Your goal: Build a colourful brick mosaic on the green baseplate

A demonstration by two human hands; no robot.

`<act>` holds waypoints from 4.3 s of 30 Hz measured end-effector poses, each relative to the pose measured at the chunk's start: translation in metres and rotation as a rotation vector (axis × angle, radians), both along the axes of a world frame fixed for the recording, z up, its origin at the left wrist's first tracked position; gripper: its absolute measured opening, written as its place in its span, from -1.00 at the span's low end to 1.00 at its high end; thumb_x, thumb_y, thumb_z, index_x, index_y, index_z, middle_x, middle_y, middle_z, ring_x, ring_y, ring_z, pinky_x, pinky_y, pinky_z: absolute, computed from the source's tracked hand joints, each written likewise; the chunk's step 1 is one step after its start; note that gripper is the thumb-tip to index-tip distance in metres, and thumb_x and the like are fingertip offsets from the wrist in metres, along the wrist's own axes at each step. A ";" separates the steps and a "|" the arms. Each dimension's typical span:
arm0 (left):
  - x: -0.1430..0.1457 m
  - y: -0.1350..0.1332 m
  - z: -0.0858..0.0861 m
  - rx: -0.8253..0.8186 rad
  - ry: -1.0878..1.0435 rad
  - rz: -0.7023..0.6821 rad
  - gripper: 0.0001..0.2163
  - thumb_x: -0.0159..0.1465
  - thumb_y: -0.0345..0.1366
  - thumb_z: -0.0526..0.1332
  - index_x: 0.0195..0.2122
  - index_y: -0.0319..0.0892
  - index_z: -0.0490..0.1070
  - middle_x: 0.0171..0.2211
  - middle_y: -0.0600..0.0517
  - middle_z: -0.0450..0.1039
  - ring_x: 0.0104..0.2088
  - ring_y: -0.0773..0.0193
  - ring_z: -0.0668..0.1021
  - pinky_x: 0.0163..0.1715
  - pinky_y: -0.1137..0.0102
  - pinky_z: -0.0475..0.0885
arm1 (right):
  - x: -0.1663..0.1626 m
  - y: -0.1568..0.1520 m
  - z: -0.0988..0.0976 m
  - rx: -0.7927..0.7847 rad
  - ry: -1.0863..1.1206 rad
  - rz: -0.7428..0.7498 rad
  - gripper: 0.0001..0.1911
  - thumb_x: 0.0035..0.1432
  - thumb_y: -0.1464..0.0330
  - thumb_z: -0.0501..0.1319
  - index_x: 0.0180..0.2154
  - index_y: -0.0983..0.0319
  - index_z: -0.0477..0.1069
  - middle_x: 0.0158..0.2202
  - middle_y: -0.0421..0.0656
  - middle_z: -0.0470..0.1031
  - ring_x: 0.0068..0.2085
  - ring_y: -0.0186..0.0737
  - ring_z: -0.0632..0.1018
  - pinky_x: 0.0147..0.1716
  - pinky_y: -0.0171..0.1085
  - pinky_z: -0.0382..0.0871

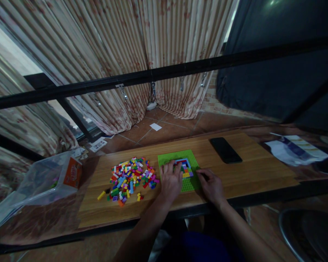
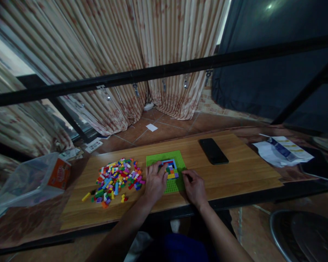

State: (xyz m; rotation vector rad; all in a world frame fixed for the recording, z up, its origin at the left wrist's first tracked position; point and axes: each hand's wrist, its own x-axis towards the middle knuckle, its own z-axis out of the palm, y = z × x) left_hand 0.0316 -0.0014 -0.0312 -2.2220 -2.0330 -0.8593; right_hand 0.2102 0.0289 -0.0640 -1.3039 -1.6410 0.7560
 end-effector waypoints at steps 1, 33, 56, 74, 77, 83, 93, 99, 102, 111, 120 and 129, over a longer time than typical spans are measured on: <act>0.001 -0.001 0.001 -0.005 0.017 0.010 -0.66 0.32 -0.28 0.06 0.12 -0.07 0.34 0.13 -0.13 0.29 0.05 -0.02 0.34 0.05 -0.01 0.21 | 0.000 0.000 0.000 0.000 0.001 0.003 -0.72 0.18 0.19 0.09 -0.28 0.21 0.48 -0.24 -0.06 0.54 -0.20 -0.10 0.55 -0.14 -0.14 0.39; -0.008 -0.004 0.027 -0.152 0.023 0.041 -0.57 0.34 -0.33 -0.03 0.24 -0.08 0.17 0.18 -0.14 0.30 0.11 -0.01 0.39 0.13 -0.10 0.21 | 0.002 0.004 -0.009 0.057 -0.064 0.004 -0.70 0.13 0.19 0.08 -0.31 0.22 0.49 -0.23 -0.03 0.54 -0.20 -0.09 0.55 -0.14 -0.11 0.40; -0.149 -0.169 -0.007 0.168 -0.287 0.626 -0.84 0.25 -0.35 0.12 -0.16 -0.16 0.41 -0.23 -0.06 0.49 -0.14 0.15 0.54 -0.08 0.22 0.45 | 0.014 0.004 -0.020 0.074 -0.220 -0.013 -0.62 0.11 0.07 0.07 -0.28 0.19 0.50 -0.19 -0.03 0.55 -0.21 -0.05 0.55 -0.20 -0.13 0.40; -0.178 -0.135 -0.003 -0.078 -0.098 0.773 -0.80 0.22 -0.37 0.14 -0.20 -0.20 0.52 -0.17 -0.12 0.46 -0.12 0.12 0.49 -0.06 0.23 0.40 | 0.012 0.003 -0.015 0.069 -0.262 -0.024 -0.59 0.12 0.07 0.05 -0.29 0.20 0.50 -0.19 -0.01 0.55 -0.22 -0.03 0.56 -0.21 -0.08 0.42; -0.179 -0.131 -0.003 -0.074 -0.131 0.761 -0.84 0.21 -0.38 0.15 -0.26 -0.21 0.51 -0.19 -0.10 0.47 -0.13 0.12 0.50 -0.07 0.24 0.40 | 0.012 0.003 -0.014 0.071 -0.272 -0.022 -0.62 0.12 0.08 0.06 -0.29 0.19 0.50 -0.19 -0.02 0.55 -0.22 -0.03 0.56 -0.20 -0.10 0.42; -0.177 -0.134 0.001 0.068 -0.274 0.656 -0.89 0.24 -0.36 0.12 -0.28 -0.19 0.43 -0.20 -0.08 0.46 -0.15 0.16 0.52 -0.09 0.26 0.42 | 0.012 0.003 -0.015 0.058 -0.249 -0.003 -0.61 0.11 0.06 0.07 -0.29 0.20 0.50 -0.19 -0.01 0.56 -0.22 -0.02 0.56 -0.22 -0.10 0.42; -0.112 -0.137 0.016 0.020 -0.718 0.347 -0.87 0.21 -0.28 0.19 -0.24 -0.17 0.42 -0.24 -0.03 0.51 -0.18 0.20 0.56 -0.10 0.29 0.45 | -0.017 -0.030 0.029 0.002 -0.050 0.033 -0.66 0.17 0.09 0.11 -0.22 0.18 0.49 -0.20 -0.03 0.54 -0.20 -0.05 0.54 -0.16 -0.08 0.41; -0.041 -0.135 0.036 -0.198 -0.831 0.084 -0.91 0.15 -0.38 0.19 -0.32 -0.14 0.45 -0.29 0.03 0.52 -0.22 0.26 0.55 -0.12 0.36 0.44 | -0.061 -0.098 0.076 -0.118 0.026 0.566 -0.70 0.20 0.20 0.17 -0.04 0.06 0.49 -0.12 -0.13 0.54 -0.07 -0.13 0.52 -0.06 -0.18 0.40; -0.030 -0.131 0.044 -0.265 -0.896 0.054 -0.88 0.13 -0.39 0.19 -0.30 -0.14 0.46 -0.29 0.03 0.53 -0.23 0.27 0.55 -0.12 0.38 0.44 | -0.060 -0.108 0.076 -0.210 0.093 0.574 -0.72 0.23 0.21 0.14 -0.08 0.08 0.52 -0.13 -0.12 0.55 -0.07 -0.13 0.53 -0.05 -0.18 0.39; -0.014 -0.116 0.024 -0.322 -1.344 0.117 -0.81 0.02 -0.25 0.32 -0.35 -0.19 0.46 -0.39 0.01 0.55 -0.35 0.25 0.58 -0.27 0.37 0.49 | -0.052 -0.109 0.053 -0.490 0.390 0.376 -0.67 0.02 0.14 0.33 -0.20 0.17 0.57 -0.32 -0.15 0.58 -0.27 -0.18 0.55 -0.23 -0.24 0.43; -0.013 -0.109 0.032 -0.321 -1.288 0.077 -0.86 0.02 -0.26 0.33 -0.41 -0.20 0.53 -0.45 0.01 0.57 -0.42 0.28 0.57 -0.35 0.43 0.48 | -0.051 -0.106 0.065 -0.646 0.592 0.312 -0.64 -0.16 0.11 0.43 -0.35 0.21 0.60 -0.43 -0.15 0.58 -0.49 -0.33 0.47 -0.46 -0.32 0.38; -0.022 -0.101 0.024 -0.243 -1.265 0.113 -0.77 0.07 -0.15 0.32 -0.34 -0.22 0.54 -0.46 0.01 0.54 -0.42 0.27 0.55 -0.37 0.42 0.46 | -0.035 -0.080 0.057 -0.585 0.673 0.079 -0.55 -0.19 0.13 0.44 -0.23 0.23 0.59 -0.43 -0.15 0.56 -0.46 -0.29 0.50 -0.37 -0.24 0.43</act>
